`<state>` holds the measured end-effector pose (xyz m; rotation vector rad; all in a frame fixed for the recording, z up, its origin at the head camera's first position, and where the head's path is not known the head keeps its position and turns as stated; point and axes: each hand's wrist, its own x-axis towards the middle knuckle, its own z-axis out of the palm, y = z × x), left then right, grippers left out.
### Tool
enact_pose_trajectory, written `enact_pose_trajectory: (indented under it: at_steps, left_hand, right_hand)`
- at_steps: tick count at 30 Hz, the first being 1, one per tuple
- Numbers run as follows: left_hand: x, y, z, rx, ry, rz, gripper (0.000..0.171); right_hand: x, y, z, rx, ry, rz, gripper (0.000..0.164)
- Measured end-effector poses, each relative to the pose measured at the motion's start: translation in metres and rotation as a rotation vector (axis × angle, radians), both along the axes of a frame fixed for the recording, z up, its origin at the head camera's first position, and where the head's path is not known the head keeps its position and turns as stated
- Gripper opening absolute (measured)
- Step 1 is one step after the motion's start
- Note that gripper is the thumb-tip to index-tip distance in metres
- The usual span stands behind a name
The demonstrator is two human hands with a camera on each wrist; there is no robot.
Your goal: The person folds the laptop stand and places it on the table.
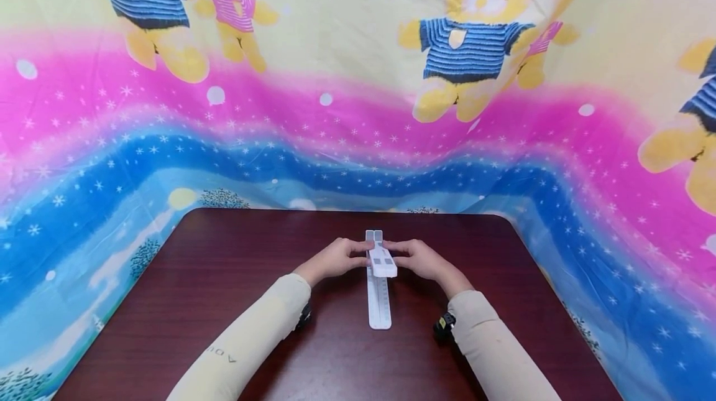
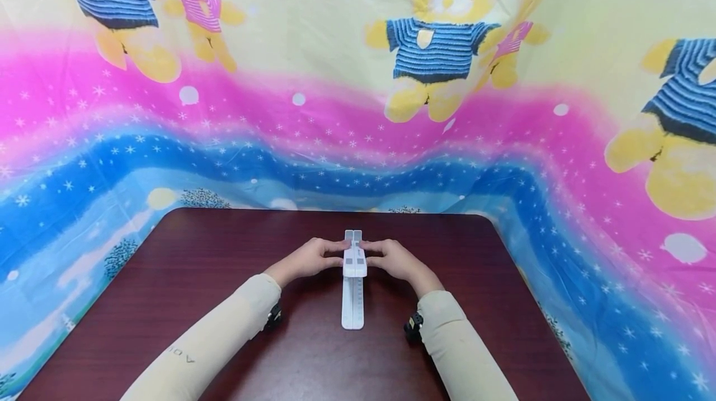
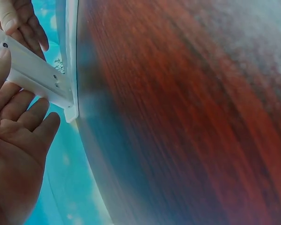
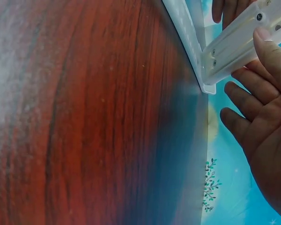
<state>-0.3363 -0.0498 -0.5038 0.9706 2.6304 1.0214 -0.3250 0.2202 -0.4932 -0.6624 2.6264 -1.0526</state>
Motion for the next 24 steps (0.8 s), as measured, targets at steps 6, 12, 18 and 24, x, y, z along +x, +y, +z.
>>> enact_pose_trajectory:
  at_steps: [6,12,18,24]
  left_hand:
    - [0.0029,-0.0013,-0.0023,-0.04,0.009,-0.035,0.055]
    - [0.0055,-0.0008,-0.004,-0.073,0.025,-0.055,0.058]
    - [0.007,0.0006,-0.0055,-0.112,0.043,-0.072,0.061]
    - [0.0093,0.0011,-0.0066,-0.16,0.08,-0.092,0.066]
  right_hand:
    - [0.0021,-0.0003,-0.0023,0.04,0.02,0.048,0.054]
    - [0.004,-0.0001,-0.0049,0.083,0.054,0.07,0.057]
    - [0.0045,0.0002,-0.0071,0.117,0.072,0.085,0.06]
    - [0.0056,-0.0021,-0.008,0.131,0.067,0.097,0.064]
